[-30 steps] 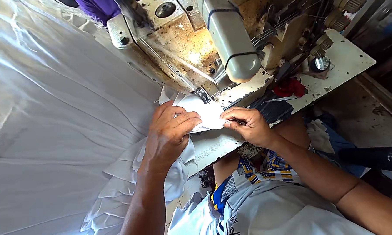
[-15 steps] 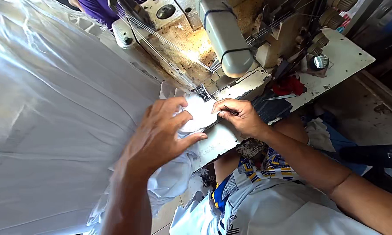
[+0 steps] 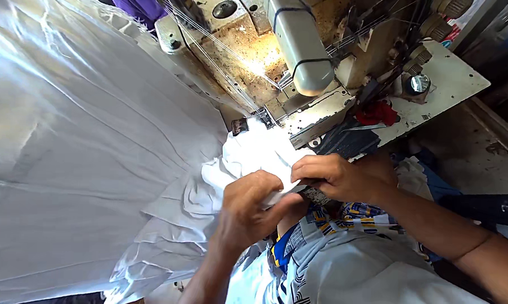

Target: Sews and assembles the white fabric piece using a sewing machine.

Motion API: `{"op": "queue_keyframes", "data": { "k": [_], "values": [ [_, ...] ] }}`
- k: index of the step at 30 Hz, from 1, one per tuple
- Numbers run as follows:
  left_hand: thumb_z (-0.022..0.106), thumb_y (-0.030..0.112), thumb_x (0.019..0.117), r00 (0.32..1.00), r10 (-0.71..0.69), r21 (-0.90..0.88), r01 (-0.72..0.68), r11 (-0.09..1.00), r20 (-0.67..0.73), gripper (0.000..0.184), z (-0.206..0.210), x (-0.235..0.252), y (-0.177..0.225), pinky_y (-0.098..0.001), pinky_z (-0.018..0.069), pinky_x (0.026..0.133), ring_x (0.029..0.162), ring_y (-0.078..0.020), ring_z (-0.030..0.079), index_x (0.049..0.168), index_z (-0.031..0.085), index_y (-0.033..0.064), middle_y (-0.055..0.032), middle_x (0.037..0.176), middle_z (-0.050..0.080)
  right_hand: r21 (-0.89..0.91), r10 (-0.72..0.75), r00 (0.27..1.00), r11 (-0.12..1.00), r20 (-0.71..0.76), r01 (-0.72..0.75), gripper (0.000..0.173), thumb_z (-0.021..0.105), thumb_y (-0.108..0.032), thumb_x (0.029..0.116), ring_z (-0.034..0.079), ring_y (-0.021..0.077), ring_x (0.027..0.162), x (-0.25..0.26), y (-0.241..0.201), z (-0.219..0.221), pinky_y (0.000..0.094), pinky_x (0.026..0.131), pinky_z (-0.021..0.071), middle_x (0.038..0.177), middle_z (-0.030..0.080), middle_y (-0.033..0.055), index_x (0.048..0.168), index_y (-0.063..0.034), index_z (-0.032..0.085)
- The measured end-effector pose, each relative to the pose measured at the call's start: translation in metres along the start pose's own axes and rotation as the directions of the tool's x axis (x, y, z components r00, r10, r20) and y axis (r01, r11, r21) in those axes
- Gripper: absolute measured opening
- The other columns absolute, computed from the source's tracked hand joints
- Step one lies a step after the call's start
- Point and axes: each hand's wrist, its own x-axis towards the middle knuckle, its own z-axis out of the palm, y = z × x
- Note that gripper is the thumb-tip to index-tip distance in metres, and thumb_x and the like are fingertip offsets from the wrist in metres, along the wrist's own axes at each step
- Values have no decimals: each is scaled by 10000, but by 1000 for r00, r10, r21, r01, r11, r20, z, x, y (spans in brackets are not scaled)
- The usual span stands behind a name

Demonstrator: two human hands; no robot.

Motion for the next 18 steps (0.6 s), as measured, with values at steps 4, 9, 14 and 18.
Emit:
{"op": "queue_keyframes", "data": {
  "k": [4,9,14,18],
  "values": [
    [706,323,927,996,36,505,-70,861,77,442,29,-16,-31,-665,272,1146,1287,-357,530,1352,652,214,-128,1404,571,63,92,986,994,-136,-84,165,618,-70,1021,687,101,1045,-25,5,11,274,913,597,1144,718,57,1119,-21,741],
    [668,137,871,987,-18,542,-73,837,159,57,15,-19,-37,-732,161,1184,1396,-351,484,883,713,104,-75,1452,590,159,156,968,979,-199,-125,176,625,-100,1028,688,104,1044,-34,3,17,266,912,593,1146,721,70,1119,2,736],
    [607,129,886,964,-46,530,-103,842,260,99,3,-13,-18,-728,234,1148,1230,-313,623,869,696,92,-54,1244,711,234,186,962,962,-201,-137,178,622,-95,1029,691,115,1047,-35,1,16,274,914,594,1143,724,79,1121,10,733],
    [594,146,885,961,-45,533,-111,839,272,114,-4,-8,-20,-747,237,1133,1106,-320,661,880,692,91,-66,1058,727,266,215,949,952,-229,-151,168,637,-86,1017,695,104,982,-32,1,17,258,865,601,1101,727,74,1110,18,731]
  ]
}}
